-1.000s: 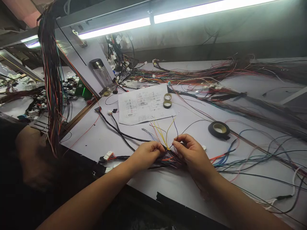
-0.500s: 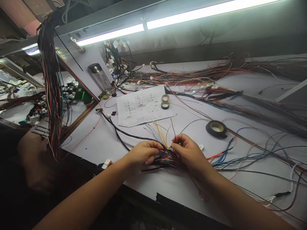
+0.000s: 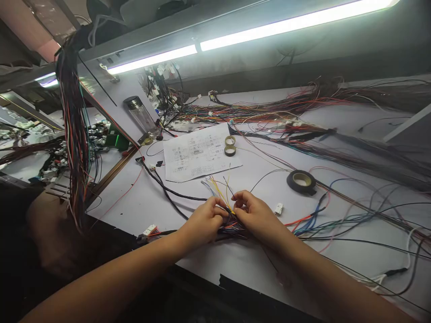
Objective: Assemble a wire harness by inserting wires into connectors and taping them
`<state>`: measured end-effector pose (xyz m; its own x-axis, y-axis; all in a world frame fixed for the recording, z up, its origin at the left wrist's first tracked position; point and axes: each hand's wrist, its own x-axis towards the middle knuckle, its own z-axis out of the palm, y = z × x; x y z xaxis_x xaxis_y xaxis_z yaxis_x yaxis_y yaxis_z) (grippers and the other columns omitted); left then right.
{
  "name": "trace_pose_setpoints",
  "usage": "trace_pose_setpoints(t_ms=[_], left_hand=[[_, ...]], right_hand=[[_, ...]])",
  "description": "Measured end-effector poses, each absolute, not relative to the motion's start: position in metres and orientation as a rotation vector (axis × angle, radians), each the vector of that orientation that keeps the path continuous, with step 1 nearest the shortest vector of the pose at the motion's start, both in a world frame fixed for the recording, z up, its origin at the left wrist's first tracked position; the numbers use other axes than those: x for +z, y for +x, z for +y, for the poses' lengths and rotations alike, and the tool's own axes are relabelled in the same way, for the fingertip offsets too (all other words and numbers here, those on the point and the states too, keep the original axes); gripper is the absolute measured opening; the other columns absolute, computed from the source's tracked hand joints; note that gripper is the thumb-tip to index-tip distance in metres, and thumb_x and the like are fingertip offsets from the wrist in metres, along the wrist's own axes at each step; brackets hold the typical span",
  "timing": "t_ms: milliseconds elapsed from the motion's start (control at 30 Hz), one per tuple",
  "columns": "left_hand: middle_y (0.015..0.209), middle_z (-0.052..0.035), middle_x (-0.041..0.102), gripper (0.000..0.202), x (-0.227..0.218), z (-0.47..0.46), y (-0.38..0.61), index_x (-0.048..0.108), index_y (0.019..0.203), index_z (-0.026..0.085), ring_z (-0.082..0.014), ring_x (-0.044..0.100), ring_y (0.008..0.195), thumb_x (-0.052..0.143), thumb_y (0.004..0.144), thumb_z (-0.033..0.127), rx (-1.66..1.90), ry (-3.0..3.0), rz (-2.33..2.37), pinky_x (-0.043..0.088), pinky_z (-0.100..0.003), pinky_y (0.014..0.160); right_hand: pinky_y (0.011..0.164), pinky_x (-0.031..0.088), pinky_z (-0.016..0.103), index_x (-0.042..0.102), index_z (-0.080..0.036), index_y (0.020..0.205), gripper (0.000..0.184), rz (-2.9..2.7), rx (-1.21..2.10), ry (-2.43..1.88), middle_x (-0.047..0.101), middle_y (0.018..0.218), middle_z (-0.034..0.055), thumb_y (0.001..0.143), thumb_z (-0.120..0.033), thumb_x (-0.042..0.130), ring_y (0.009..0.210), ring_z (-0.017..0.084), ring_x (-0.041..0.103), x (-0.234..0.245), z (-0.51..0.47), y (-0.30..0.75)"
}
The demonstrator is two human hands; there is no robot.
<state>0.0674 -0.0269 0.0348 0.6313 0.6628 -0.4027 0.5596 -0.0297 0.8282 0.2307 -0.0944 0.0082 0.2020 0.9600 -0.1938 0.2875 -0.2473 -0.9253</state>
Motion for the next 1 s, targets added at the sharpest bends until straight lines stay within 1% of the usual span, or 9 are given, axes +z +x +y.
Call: trace_pose_setpoints(t_ms=[100, 167, 233, 333, 467, 567, 700, 833, 1000], left_hand=[[0.076, -0.001, 0.067, 0.017, 0.03, -0.023, 0.059, 0.056, 0.087, 0.02, -0.0153, 0.06, 0.069, 0.045, 0.077, 0.012, 0.129, 2.362, 0.83, 0.042, -0.027, 0.064], [0.075, -0.0035, 0.066, 0.014, 0.028, -0.02, 0.056, 0.06, 0.082, 0.019, -0.0181, 0.059, 0.074, 0.047, 0.08, 0.016, 0.125, 2.651, 0.639, 0.041, -0.03, 0.069], [0.083, -0.006, 0.068, 0.018, 0.029, -0.019, 0.056, 0.064, 0.085, 0.018, -0.019, 0.058, 0.078, 0.046, 0.084, 0.018, 0.171, 2.699, 0.531, 0.041, -0.032, 0.075], [0.099, -0.0069, 0.067, 0.025, 0.036, -0.021, 0.059, 0.065, 0.097, 0.018, -0.0189, 0.057, 0.088, 0.042, 0.089, 0.021, 0.183, 2.388, 0.62, 0.041, -0.032, 0.082], [0.089, -0.0049, 0.067, 0.025, 0.045, -0.021, 0.063, 0.066, 0.097, 0.015, -0.0165, 0.058, 0.081, 0.05, 0.086, 0.031, 0.024, 1.547, 0.783, 0.044, -0.028, 0.076], [0.086, -0.0054, 0.067, 0.025, 0.046, -0.016, 0.064, 0.067, 0.094, 0.012, -0.0146, 0.059, 0.077, 0.062, 0.079, 0.03, -0.023, 1.108, 0.751, 0.043, -0.027, 0.077], [0.079, -0.0028, 0.065, 0.022, 0.043, -0.005, 0.064, 0.07, 0.088, 0.012, -0.0112, 0.056, 0.07, 0.071, 0.072, 0.028, -0.165, 1.042, 0.696, 0.041, -0.025, 0.074], [0.08, -0.0022, 0.064, 0.024, 0.036, 0.001, 0.063, 0.07, 0.089, 0.012, -0.0114, 0.056, 0.074, 0.075, 0.068, 0.025, -0.248, 0.911, 0.625, 0.04, -0.025, 0.077], [0.073, -0.001, 0.062, 0.025, 0.027, 0.002, 0.066, 0.069, 0.082, 0.013, -0.0108, 0.054, 0.067, 0.077, 0.066, 0.03, -0.289, 0.81, 0.612, 0.039, -0.025, 0.067]], right_hand=[[0.056, 0.039, 0.025, 0.056, -0.023, 0.101, 0.024, -1.218, 1.127, -1.647, 0.059, 0.073, -0.0023, 0.078, -0.022, 0.046, 0.06, 0.013, 0.052, 0.012, -0.097, 0.232], [0.058, 0.04, 0.025, 0.056, -0.023, 0.102, 0.027, -1.258, 1.167, -1.629, 0.061, 0.075, -0.0019, 0.078, -0.021, 0.047, 0.063, 0.013, 0.054, 0.017, -0.1, 0.235], [0.061, 0.04, 0.026, 0.057, -0.024, 0.108, 0.035, -1.379, 1.169, -1.624, 0.063, 0.08, -0.0012, 0.074, -0.019, 0.051, 0.068, 0.014, 0.056, 0.021, -0.103, 0.239], [0.061, 0.039, 0.026, 0.055, -0.025, 0.115, 0.045, -1.488, 1.068, -1.638, 0.063, 0.085, -0.0011, 0.072, -0.015, 0.052, 0.066, 0.013, 0.054, 0.023, -0.108, 0.241], [0.054, 0.037, 0.024, 0.052, -0.025, 0.114, 0.044, -1.365, 1.042, -1.583, 0.06, 0.088, -0.0017, 0.072, -0.012, 0.048, 0.056, 0.009, 0.046, 0.023, -0.111, 0.239], [0.05, 0.036, 0.022, 0.051, -0.024, 0.111, 0.042, -1.283, 1.079, -1.523, 0.059, 0.085, -0.002, 0.071, -0.011, 0.048, 0.055, 0.009, 0.042, 0.026, -0.113, 0.234], [0.054, 0.038, 0.022, 0.052, -0.024, 0.109, 0.038, -1.265, 1.006, -1.485, 0.058, 0.085, -0.0011, 0.073, -0.011, 0.049, 0.06, 0.009, 0.046, 0.022, -0.116, 0.226], [0.055, 0.04, 0.023, 0.052, -0.026, 0.109, 0.036, -1.312, 0.929, -1.441, 0.058, 0.088, -0.0006, 0.076, -0.012, 0.049, 0.06, 0.009, 0.048, 0.015, -0.118, 0.224], [0.052, 0.041, 0.022, 0.05, -0.025, 0.111, 0.03, -1.33, 0.979, -1.369, 0.057, 0.09, 0.0003, 0.081, -0.017, 0.048, 0.056, 0.008, 0.046, 0.019, -0.117, 0.229]])
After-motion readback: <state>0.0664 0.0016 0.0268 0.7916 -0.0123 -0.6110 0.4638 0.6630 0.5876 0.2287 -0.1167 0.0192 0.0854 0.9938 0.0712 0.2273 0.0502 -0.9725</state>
